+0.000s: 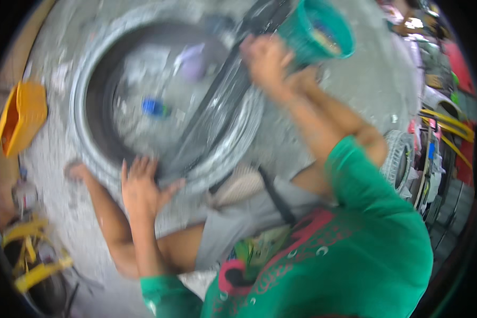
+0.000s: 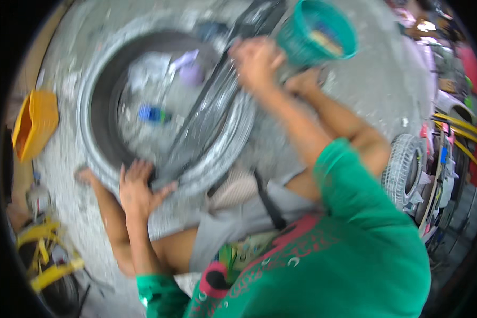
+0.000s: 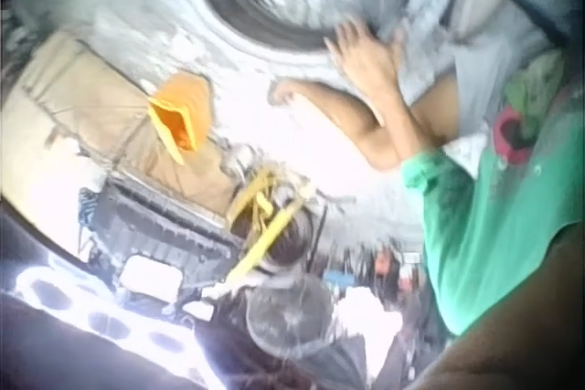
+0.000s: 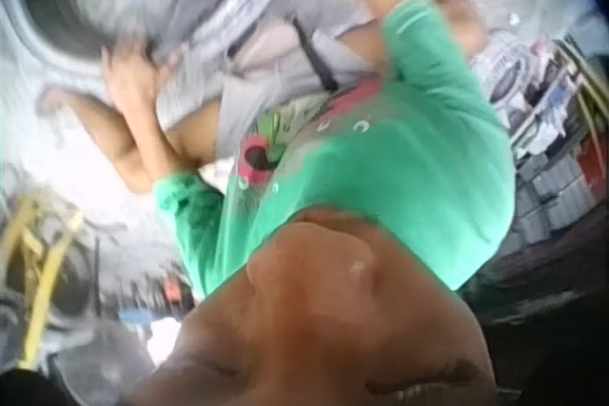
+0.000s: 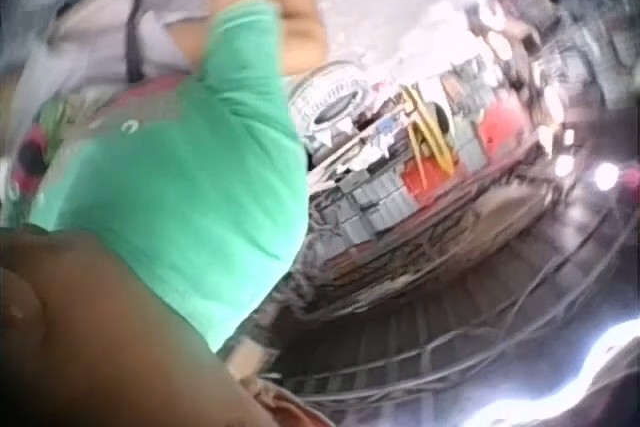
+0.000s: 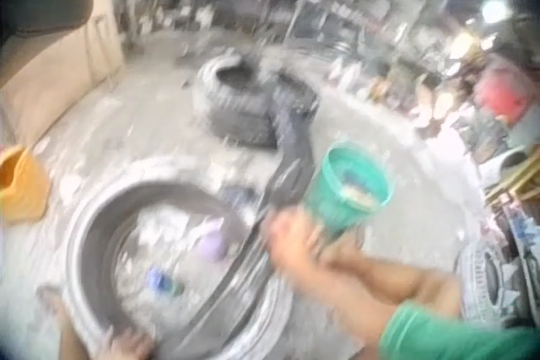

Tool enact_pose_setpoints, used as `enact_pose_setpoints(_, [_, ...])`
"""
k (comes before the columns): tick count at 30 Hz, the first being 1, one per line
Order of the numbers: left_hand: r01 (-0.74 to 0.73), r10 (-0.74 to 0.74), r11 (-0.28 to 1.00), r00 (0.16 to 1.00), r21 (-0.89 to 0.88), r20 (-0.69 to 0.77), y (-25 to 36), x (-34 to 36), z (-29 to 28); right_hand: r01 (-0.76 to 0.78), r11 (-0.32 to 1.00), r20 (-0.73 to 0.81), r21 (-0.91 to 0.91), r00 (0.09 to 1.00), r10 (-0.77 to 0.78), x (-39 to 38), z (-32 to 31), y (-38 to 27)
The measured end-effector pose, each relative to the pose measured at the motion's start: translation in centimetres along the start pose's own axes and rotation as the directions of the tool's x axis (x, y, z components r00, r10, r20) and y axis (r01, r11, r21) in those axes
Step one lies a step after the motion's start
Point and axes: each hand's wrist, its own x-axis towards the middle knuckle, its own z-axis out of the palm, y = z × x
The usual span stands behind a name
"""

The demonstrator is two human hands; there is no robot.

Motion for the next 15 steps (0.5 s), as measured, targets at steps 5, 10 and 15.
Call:
enact_pose_setpoints(5, [0.119,-0.108,0.992,0.973,-0.042,0.202,0.5,-0.6,-1.0,0.202,0.813,0.12,0.547,0.942,-0.314,-7.7,-3.3,-8.0])
enact_pose_setpoints(10, [0.097,-0.083,0.994,0.964,-0.041,0.253,1.8,1.1,-2.0,-0.138,0.952,0.024,0.275,0.99,0.136,3.2,-2.0,2.1])
enact_pose_setpoints(15, [0.194,-0.167,0.98,0.922,-0.045,0.349,0.7,0.7,-1.2,-0.013,0.96,0.071,0.28,0.997,-0.007,-4.5,-2.0,-7.4])
